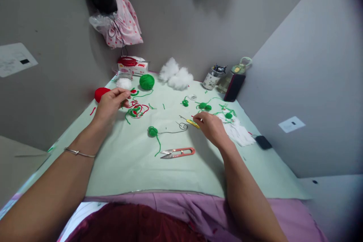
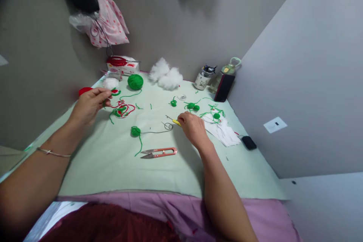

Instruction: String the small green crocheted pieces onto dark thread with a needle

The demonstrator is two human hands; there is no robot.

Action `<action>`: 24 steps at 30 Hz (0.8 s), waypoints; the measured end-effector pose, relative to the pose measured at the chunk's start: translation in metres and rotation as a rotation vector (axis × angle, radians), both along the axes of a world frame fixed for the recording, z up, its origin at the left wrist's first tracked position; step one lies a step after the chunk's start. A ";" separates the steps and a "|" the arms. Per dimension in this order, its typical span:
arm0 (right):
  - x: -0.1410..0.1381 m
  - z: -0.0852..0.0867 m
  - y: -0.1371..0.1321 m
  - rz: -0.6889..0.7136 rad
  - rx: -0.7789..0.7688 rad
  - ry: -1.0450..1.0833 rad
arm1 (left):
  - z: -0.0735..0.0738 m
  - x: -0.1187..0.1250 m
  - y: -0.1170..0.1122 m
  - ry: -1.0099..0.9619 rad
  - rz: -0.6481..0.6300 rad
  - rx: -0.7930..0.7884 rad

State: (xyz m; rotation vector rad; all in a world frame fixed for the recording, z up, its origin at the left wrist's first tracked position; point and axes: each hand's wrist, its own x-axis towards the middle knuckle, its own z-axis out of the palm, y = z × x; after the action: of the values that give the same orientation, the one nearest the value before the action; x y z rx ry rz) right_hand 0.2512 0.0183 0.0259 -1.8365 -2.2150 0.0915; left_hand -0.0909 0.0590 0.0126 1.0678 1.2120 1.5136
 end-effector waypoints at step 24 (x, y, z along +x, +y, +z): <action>-0.051 -0.023 0.003 0.180 -0.062 0.055 | 0.008 0.048 0.002 0.633 -0.443 0.180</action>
State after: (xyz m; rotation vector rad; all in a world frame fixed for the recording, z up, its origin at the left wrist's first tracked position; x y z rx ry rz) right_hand 0.1997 0.0214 0.0031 -1.6398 -2.3594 0.2447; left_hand -0.0431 0.0611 0.0203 1.8886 1.1436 0.9747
